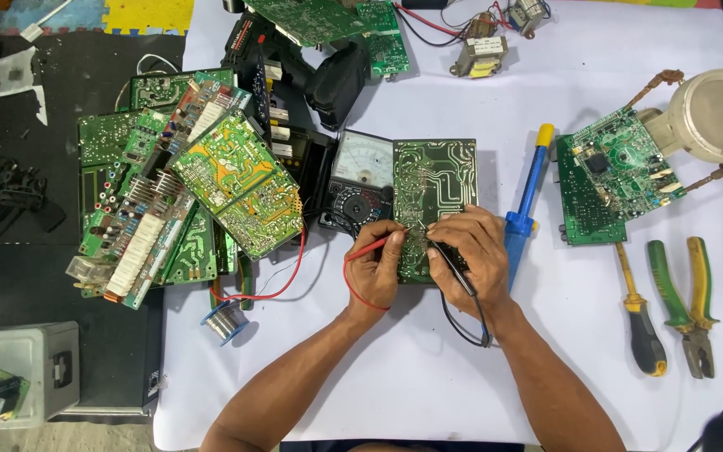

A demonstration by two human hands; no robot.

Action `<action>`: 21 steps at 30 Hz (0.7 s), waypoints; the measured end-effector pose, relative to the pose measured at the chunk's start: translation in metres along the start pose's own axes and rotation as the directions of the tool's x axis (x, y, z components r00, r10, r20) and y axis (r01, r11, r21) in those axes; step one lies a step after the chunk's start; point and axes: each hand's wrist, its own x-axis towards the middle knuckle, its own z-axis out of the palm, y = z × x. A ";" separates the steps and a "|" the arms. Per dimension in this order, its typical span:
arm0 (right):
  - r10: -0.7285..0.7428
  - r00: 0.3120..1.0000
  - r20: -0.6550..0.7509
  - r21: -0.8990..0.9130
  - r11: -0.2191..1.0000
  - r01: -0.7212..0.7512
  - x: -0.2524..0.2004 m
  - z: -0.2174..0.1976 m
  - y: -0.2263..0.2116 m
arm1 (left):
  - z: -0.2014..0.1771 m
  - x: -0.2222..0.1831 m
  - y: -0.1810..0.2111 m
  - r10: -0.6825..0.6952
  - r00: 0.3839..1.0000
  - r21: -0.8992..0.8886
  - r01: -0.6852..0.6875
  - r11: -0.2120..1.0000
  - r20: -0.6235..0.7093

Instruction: Testing electronic components on a circuit board using an analog multimeter.

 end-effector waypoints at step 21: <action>0.034 0.999 -0.004 0.016 0.999 -0.034 -0.001 0.000 0.000 | 0.000 0.000 0.001 0.000 1.000 0.014 0.000 1.000 -0.006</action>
